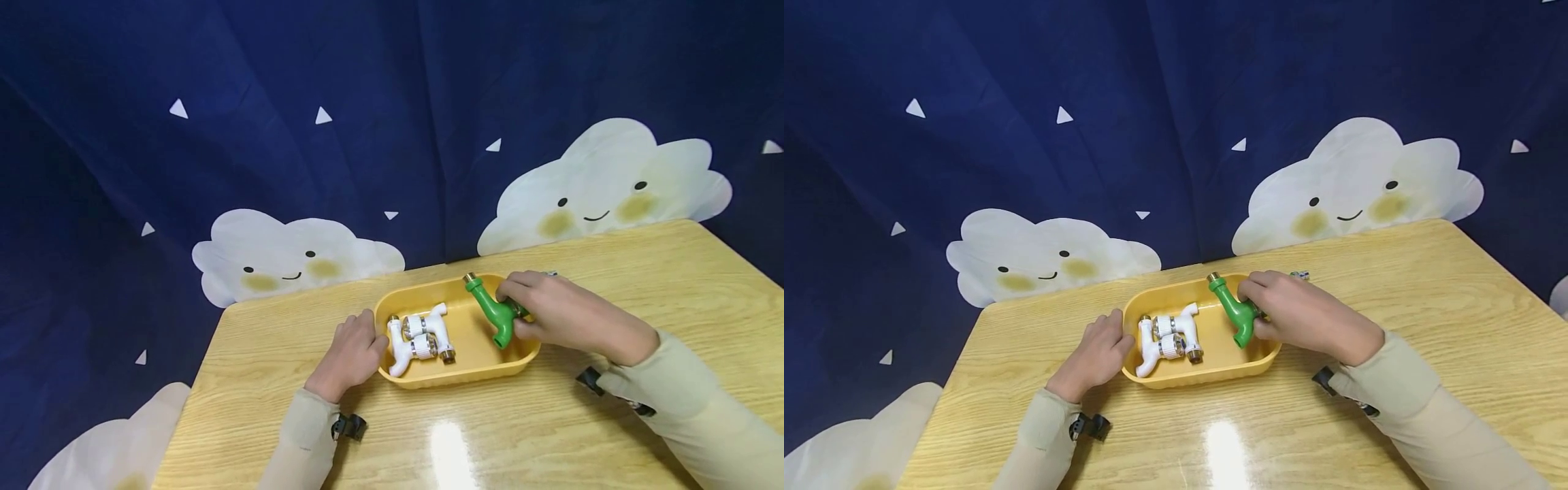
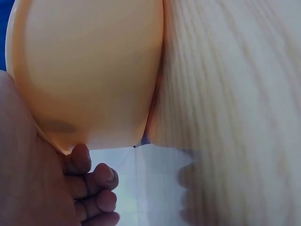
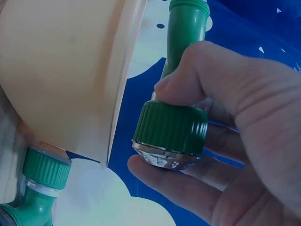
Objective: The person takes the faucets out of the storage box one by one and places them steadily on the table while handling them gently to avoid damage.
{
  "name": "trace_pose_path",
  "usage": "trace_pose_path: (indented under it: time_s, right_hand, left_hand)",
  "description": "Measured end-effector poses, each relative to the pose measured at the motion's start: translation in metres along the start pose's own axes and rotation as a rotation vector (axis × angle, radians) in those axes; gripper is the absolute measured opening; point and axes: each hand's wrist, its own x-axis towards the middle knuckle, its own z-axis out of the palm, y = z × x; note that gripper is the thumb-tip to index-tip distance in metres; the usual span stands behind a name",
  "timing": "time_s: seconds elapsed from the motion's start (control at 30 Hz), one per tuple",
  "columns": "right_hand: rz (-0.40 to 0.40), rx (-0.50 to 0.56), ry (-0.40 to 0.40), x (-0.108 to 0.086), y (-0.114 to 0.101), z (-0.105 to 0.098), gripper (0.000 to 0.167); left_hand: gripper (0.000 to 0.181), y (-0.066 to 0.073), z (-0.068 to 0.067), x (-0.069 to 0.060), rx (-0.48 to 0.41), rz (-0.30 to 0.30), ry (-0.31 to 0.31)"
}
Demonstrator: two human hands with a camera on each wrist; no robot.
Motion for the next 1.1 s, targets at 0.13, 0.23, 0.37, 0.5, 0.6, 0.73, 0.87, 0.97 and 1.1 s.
trace_pose_path:
  time_s: [0.13, 0.23, 0.37, 0.5, 0.6, 0.73, 0.87, 0.97, 1.1]
  right_hand:
    - [-0.012, 0.003, 0.006, 0.0002, -0.0005, -0.0008, 0.029]
    - [-0.018, -0.003, 0.007, 0.0006, -0.0004, 0.0004, 0.029]
    - [-0.002, -0.009, 0.000, 0.0008, -0.0003, 0.0006, 0.029]
    - [-0.006, 0.000, 0.006, 0.0007, -0.0002, -0.0001, 0.029]
    - [-0.016, 0.006, 0.010, 0.0007, 0.0002, 0.0001, 0.029]
    - [-0.007, -0.005, 0.004, 0.0010, 0.0000, 0.0003, 0.029]
    - [0.008, -0.019, -0.005, 0.0006, -0.0003, -0.0010, 0.029]
    - [0.005, -0.016, -0.009, -0.0001, -0.0001, -0.0025, 0.029]
    - [0.011, -0.021, -0.011, -0.0007, 0.0003, -0.0029, 0.029]
  left_hand:
    - [0.014, -0.0004, -0.0006, 0.0006, 0.006, 0.014, 0.010]
    - [0.014, -0.0006, -0.0004, 0.0007, 0.012, 0.015, 0.010]
    - [0.013, -0.0008, 0.0006, 0.0000, 0.027, 0.017, 0.017]
    - [0.014, -0.0005, 0.0011, -0.0001, 0.035, 0.014, 0.025]
    - [0.014, -0.0002, 0.0013, -0.0004, 0.040, 0.007, 0.027]
    - [0.014, -0.0004, 0.0012, -0.0011, 0.046, 0.005, 0.033]
    - [0.013, -0.0005, 0.0009, -0.0010, 0.045, 0.008, 0.038]
    - [0.013, -0.0006, 0.0010, -0.0004, 0.045, 0.002, 0.036]
    - [0.014, 0.0002, 0.0010, -0.0001, 0.044, -0.005, 0.028]
